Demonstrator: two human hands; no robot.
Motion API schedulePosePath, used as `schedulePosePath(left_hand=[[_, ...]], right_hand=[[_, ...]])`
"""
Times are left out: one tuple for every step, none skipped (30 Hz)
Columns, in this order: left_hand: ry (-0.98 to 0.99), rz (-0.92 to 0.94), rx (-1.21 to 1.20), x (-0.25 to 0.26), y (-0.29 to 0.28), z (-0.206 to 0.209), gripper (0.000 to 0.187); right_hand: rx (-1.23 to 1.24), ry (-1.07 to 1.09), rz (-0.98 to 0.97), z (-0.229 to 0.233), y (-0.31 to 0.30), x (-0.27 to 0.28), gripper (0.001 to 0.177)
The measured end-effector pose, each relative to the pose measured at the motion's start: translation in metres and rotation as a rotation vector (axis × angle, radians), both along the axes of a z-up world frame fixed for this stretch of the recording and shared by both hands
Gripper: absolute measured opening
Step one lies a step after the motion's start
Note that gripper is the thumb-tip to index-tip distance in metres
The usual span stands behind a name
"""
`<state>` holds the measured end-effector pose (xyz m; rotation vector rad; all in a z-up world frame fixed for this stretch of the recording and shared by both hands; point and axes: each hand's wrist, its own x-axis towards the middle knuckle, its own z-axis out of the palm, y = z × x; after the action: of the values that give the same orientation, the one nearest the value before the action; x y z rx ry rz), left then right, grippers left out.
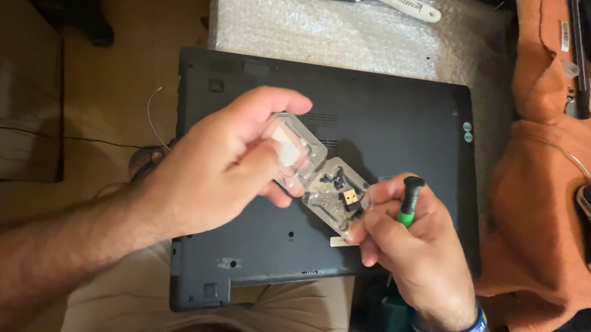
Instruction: Disassembling a laptop by removing screws and internal components using a screwdriver
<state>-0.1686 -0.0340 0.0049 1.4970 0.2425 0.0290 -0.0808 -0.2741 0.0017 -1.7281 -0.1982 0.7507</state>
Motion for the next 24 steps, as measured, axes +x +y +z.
schedulePosePath(left_hand=[[0.002, -0.001, 0.0, 0.002, 0.001, 0.001, 0.043], [-0.021, -0.037, 0.168, 0.005, 0.003, 0.002, 0.044], [-0.043, -0.074, 0.336, 0.007, 0.004, 0.003, 0.045], [-0.041, -0.075, 0.336, 0.012, 0.007, 0.002, 0.045], [-0.106, -0.093, 0.451, 0.017, 0.01, 0.0, 0.041], [-0.17, -0.112, 0.565, 0.021, 0.013, -0.001, 0.037], [-0.169, -0.111, 0.565, 0.027, 0.016, -0.001, 0.037], [-0.175, -0.16, 0.592, 0.032, 0.019, -0.002, 0.039], [-0.178, -0.209, 0.618, 0.037, 0.022, -0.003, 0.042], [-0.175, -0.209, 0.617, 0.042, 0.023, -0.001, 0.042], [-0.081, -0.241, 0.651, 0.046, 0.025, 0.001, 0.04], [0.013, -0.273, 0.685, 0.05, 0.027, 0.002, 0.039], [0.016, -0.271, 0.683, 0.052, 0.027, -0.001, 0.039], [-0.008, -0.263, 0.712, 0.054, 0.028, -0.004, 0.041], [-0.03, -0.256, 0.741, 0.056, 0.029, -0.008, 0.043], [-0.026, -0.254, 0.74, 0.055, 0.031, -0.008, 0.043], [-0.089, -0.237, 0.772, 0.054, 0.033, -0.009, 0.041], [-0.153, -0.221, 0.804, 0.053, 0.034, -0.009, 0.042], [-0.151, -0.222, 0.803, 0.048, 0.036, -0.005, 0.042], [-0.156, -0.194, 0.918, 0.044, 0.038, 0.0, 0.045], [-0.162, -0.168, 1.032, 0.04, 0.04, 0.004, 0.048], [-0.161, -0.169, 1.03, 0.039, 0.041, 0.002, 0.048], [-0.388, -0.139, 1.085, 0.037, 0.042, 0.001, 0.035], [-0.618, -0.109, 1.13, 0.036, 0.043, -0.001, 0.023]], right_hand=[[0.0, 0.002, -0.001, 0.002, 0.002, 0.0, 0.011], [-0.044, 0.003, 0.006, 0.004, 0.005, 0.0, 0.012], [-0.087, 0.005, 0.012, 0.006, 0.007, 0.0, 0.013], [-0.087, 0.007, 0.011, 0.006, 0.008, 0.0, 0.013], [-0.083, 0.018, 0.037, 0.007, 0.009, 0.0, 0.015], [-0.078, 0.028, 0.064, 0.007, 0.011, 0.0, 0.016], [-0.078, 0.029, 0.065, 0.008, 0.009, 0.0, 0.016], [-0.128, -0.015, 0.126, 0.009, 0.007, 0.001, 0.025], [-0.177, -0.058, 0.187, 0.01, 0.006, 0.001, 0.037], [-0.178, -0.055, 0.189, 0.014, 0.007, 0.001, 0.037], [-0.292, -0.167, 0.176, 0.018, 0.008, 0.0, 0.037], [-0.406, -0.279, 0.162, 0.022, 0.009, -0.001, 0.038], [-0.407, -0.278, 0.165, 0.022, 0.004, 0.001, 0.038], [-0.463, -0.494, 0.224, 0.022, 0.0, 0.003, 0.032], [-0.516, -0.709, 0.282, 0.021, -0.004, 0.005, 0.026], [-0.516, -0.707, 0.286, 0.026, -0.003, 0.006, 0.026], [-0.528, -0.79, 0.317, 0.03, -0.003, 0.007, 0.024], [-0.54, -0.873, 0.348, 0.035, -0.002, 0.008, 0.023], [-0.541, -0.87, 0.349, 0.036, -0.005, 0.008, 0.023], [-0.57, -0.903, 0.346, 0.038, -0.007, 0.008, 0.022], [-0.599, -0.936, 0.341, 0.039, -0.01, 0.009, 0.02], [-0.6, -0.933, 0.341, 0.04, -0.014, 0.008, 0.02], [-0.612, -0.914, 0.3, 0.042, -0.019, 0.007, 0.021], [-0.623, -0.895, 0.258, 0.043, -0.023, 0.006, 0.021]])
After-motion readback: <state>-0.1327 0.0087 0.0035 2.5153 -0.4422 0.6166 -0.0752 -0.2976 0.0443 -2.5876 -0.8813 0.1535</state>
